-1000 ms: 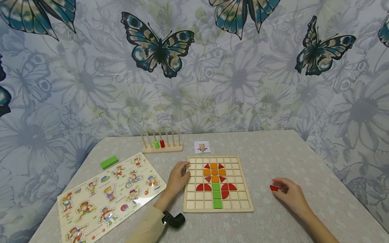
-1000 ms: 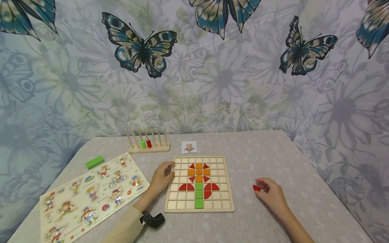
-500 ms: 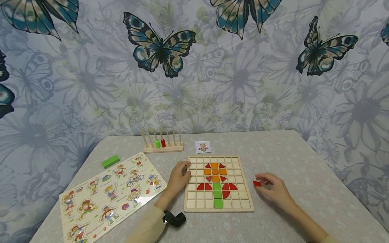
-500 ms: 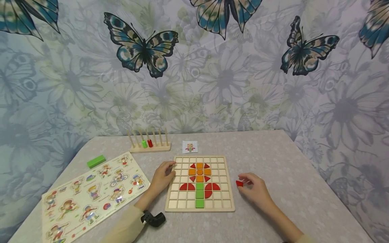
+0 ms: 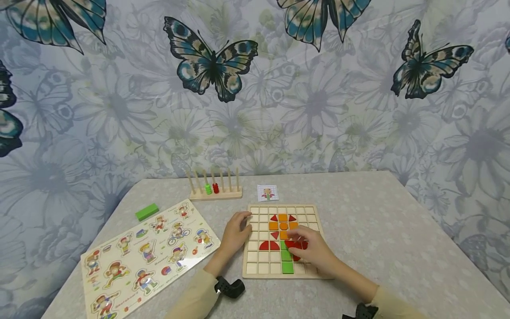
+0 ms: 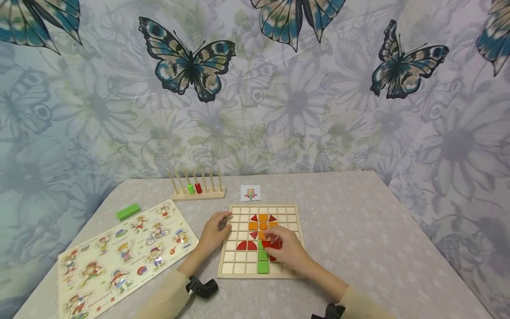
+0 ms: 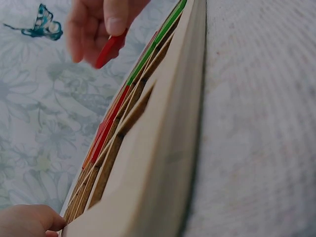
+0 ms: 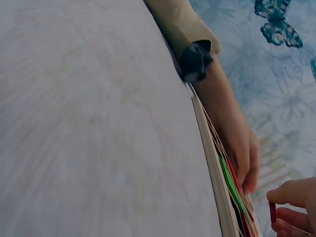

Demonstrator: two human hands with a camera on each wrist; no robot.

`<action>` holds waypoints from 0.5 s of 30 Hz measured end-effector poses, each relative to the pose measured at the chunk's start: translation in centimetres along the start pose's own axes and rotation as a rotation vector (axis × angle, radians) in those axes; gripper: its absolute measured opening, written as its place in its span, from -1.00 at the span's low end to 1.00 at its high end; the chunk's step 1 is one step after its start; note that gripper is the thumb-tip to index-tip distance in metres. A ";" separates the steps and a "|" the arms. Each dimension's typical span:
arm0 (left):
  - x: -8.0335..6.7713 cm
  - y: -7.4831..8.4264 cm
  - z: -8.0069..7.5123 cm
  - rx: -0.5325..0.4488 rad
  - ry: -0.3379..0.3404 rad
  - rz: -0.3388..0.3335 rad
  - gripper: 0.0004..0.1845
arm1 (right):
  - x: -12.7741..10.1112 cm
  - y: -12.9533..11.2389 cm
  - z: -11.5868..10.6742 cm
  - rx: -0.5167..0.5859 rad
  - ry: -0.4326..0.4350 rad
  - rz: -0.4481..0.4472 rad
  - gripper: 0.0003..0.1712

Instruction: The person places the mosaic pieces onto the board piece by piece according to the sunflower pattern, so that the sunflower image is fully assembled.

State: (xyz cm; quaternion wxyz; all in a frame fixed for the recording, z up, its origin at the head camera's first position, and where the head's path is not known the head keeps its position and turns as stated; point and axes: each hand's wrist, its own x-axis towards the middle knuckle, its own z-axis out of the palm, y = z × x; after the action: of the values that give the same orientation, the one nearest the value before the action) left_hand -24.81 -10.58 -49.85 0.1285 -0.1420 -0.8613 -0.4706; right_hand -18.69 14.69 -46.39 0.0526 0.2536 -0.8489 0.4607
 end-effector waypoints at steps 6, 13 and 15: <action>0.1 0.3 0.0 -0.001 -0.004 0.005 -0.64 | 0.6 -1.1 2.5 0.019 -0.079 -0.029 -0.64; 0.0 0.2 0.0 0.000 0.002 0.007 -0.64 | 0.5 -0.9 3.6 0.000 -0.108 -0.070 -0.64; -0.1 0.2 0.0 0.000 0.002 0.008 -0.64 | 0.5 -0.9 3.7 -0.002 -0.099 -0.082 -0.64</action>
State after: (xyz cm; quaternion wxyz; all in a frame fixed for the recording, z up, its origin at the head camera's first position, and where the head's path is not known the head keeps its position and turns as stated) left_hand -24.68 -10.50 -49.70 0.1312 -0.1450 -0.8607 -0.4701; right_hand -18.15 11.13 -47.68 0.0294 0.3107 -0.8399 0.4441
